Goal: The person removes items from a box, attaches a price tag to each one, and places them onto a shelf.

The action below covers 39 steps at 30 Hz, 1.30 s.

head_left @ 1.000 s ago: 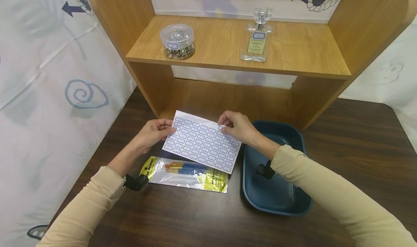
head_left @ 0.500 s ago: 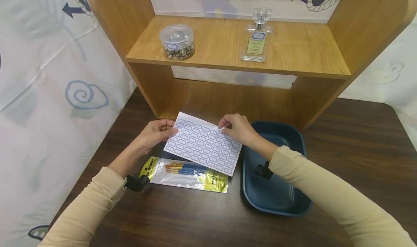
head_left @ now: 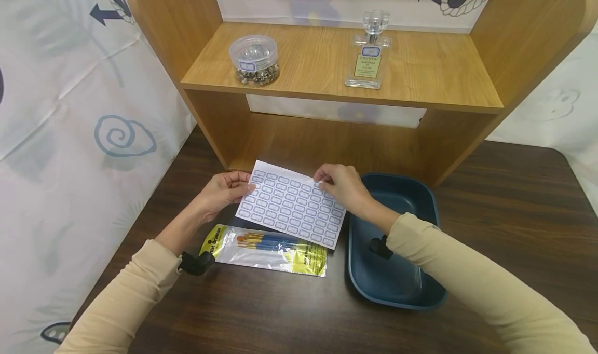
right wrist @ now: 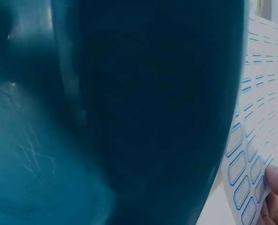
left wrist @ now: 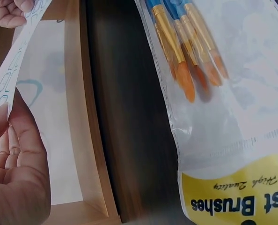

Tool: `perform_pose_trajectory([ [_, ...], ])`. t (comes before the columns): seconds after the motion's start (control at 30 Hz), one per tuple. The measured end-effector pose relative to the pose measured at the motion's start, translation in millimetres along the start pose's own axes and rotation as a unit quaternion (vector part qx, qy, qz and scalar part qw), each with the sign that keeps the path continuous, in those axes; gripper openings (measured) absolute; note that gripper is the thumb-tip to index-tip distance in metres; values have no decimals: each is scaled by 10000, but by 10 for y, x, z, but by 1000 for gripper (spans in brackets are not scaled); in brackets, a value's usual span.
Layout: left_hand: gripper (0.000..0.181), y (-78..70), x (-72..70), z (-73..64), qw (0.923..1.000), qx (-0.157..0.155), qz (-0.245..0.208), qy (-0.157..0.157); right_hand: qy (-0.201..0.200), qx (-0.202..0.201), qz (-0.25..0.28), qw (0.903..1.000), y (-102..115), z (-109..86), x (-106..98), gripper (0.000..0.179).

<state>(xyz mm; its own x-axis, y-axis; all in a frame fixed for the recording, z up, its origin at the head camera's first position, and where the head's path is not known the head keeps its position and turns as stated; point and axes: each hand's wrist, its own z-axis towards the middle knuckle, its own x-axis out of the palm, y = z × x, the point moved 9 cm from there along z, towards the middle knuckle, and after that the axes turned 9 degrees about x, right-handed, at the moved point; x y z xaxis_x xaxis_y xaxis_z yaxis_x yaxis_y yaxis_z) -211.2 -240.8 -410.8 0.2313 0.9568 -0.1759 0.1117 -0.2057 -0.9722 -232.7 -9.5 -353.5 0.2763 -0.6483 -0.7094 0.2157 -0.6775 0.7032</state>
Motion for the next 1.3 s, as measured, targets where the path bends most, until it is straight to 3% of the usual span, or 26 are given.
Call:
perform_pose_trajectory([
  [0.3, 34, 1, 11, -13, 10000, -40, -16, -13, 82, 91, -47, 9999, -13, 18, 14, 8],
  [0.57, 34, 14, 18, -14, 9999, -113, -118, 17, 99, -142, 36, 9998, -2, -7, 15, 20],
  [0.7, 35, 16, 39, -17, 9997, -159, -172, 72, 104, -234, -124, 9996, 14, -8, 31, 16],
  [1.07, 35, 30, 56, -33, 9994, -241, -211, 104, 432, -339, -240, 9982, 12, 1, 84, 9],
  [1.3, 34, 44, 43, -28, 9993, -263, -250, 97, 586, -457, -121, 9972, 9, -8, 94, 18],
])
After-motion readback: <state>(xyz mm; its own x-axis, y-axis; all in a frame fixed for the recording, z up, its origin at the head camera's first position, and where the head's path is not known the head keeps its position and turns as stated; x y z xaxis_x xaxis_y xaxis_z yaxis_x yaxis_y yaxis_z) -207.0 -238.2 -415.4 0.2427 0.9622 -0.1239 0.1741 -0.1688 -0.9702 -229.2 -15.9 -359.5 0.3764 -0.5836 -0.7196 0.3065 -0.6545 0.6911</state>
